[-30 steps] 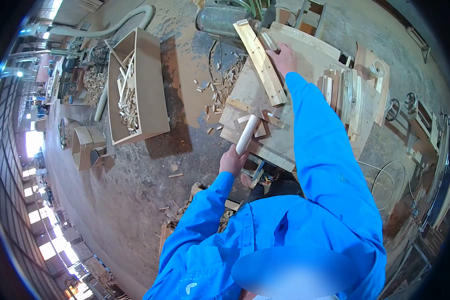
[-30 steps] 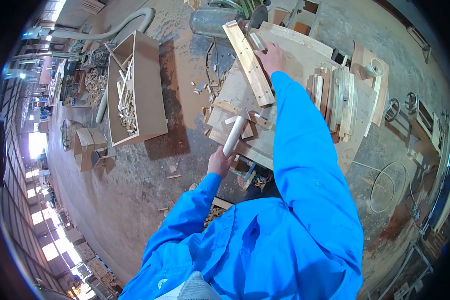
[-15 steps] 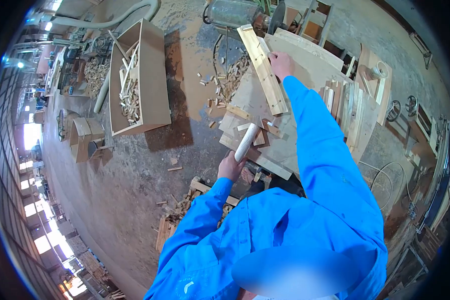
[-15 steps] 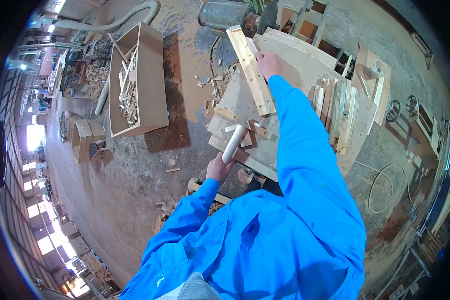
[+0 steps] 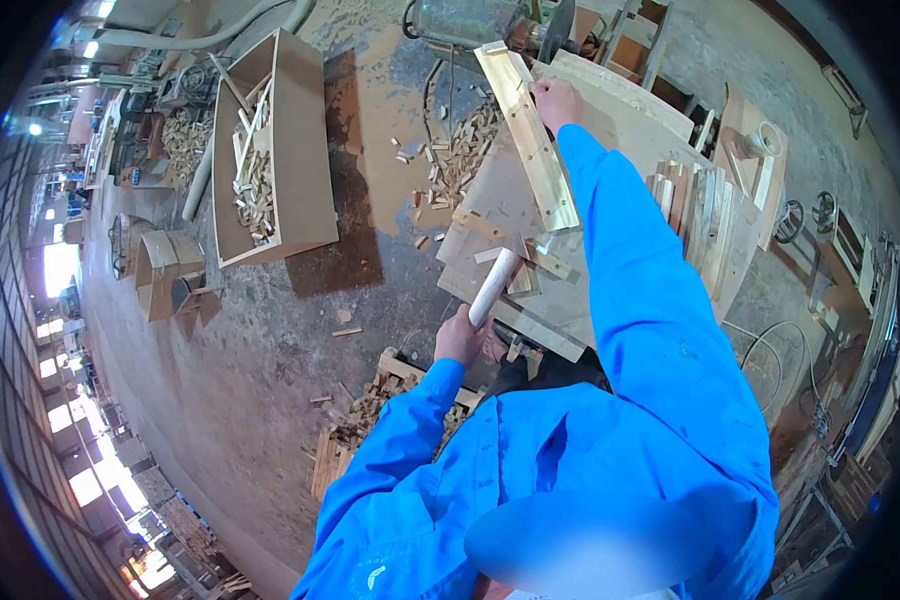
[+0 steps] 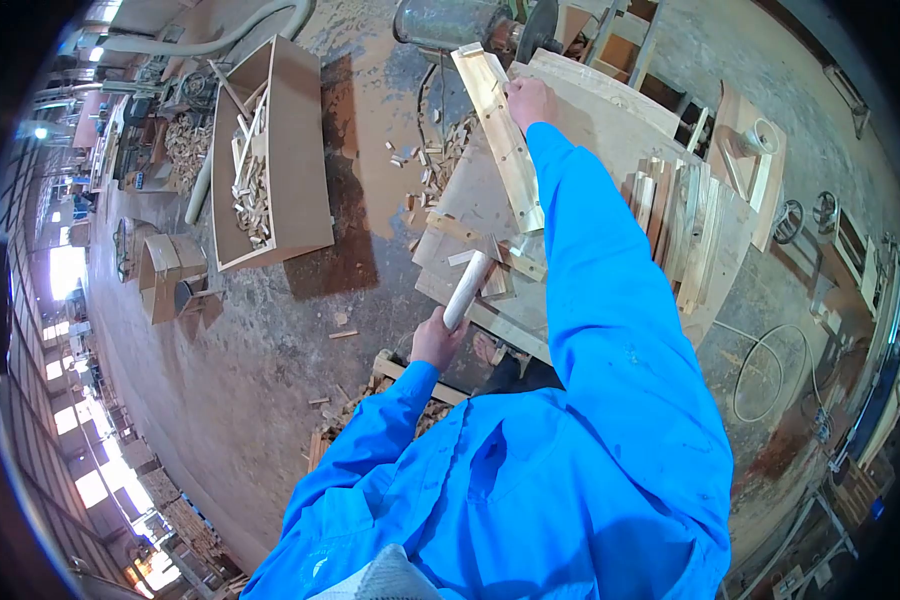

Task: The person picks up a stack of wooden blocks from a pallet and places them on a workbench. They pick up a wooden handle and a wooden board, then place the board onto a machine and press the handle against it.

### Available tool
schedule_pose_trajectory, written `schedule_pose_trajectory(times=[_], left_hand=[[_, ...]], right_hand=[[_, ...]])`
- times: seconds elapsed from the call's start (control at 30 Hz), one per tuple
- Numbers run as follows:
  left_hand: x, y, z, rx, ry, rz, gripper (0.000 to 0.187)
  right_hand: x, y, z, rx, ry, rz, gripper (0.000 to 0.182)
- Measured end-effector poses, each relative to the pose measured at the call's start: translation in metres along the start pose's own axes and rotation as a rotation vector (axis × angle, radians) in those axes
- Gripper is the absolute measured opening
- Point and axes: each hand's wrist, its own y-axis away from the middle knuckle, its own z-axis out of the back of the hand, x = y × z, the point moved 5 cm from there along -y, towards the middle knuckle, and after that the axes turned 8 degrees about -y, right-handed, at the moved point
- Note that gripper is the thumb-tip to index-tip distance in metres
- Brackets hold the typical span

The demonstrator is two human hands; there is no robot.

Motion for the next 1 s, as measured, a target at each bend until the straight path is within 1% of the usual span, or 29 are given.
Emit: schedule_pose_trajectory(times=[0.17, 0.27, 0.7, 0.77, 0.83, 0.9, 0.93, 0.97, 1.0], left_hand=[[-0.006, -0.004, 0.002, -0.021, 0.031, -0.025, 0.039], [-0.014, -0.011, 0.006, -0.015, 0.029, -0.035, 0.040], [-0.060, -0.048, 0.020, -0.029, 0.061, -0.012, 0.039], [-0.065, -0.050, 0.023, -0.046, 0.046, -0.043, 0.039], [-0.065, -0.054, 0.022, -0.054, 0.055, -0.045, 0.039], [-0.056, -0.052, 0.011, -0.098, 0.077, -0.012, 0.039], [-0.052, -0.052, 0.002, -0.066, 0.080, -0.023, 0.040], [-0.043, -0.049, -0.002, -0.051, 0.085, -0.018, 0.042], [-0.040, -0.040, -0.001, -0.035, 0.082, -0.024, 0.044]], right_hand=[[-0.003, -0.007, 0.000, 0.000, 0.019, -0.009, 0.029], [-0.005, -0.018, 0.001, 0.020, -0.030, -0.035, 0.025], [-0.015, -0.078, 0.014, -0.023, -0.028, 0.004, 0.020], [-0.014, -0.082, 0.014, -0.020, -0.033, 0.009, 0.020], [-0.021, -0.085, 0.012, -0.040, -0.031, 0.018, 0.022], [-0.030, -0.081, 0.009, 0.005, 0.051, 0.062, 0.034], [-0.025, -0.063, 0.020, 0.021, -0.078, 0.055, 0.036], [-0.021, -0.051, 0.022, 0.137, -0.122, -0.011, 0.038], [-0.043, -0.051, 0.009, 0.137, -0.205, 0.041, 0.041]])
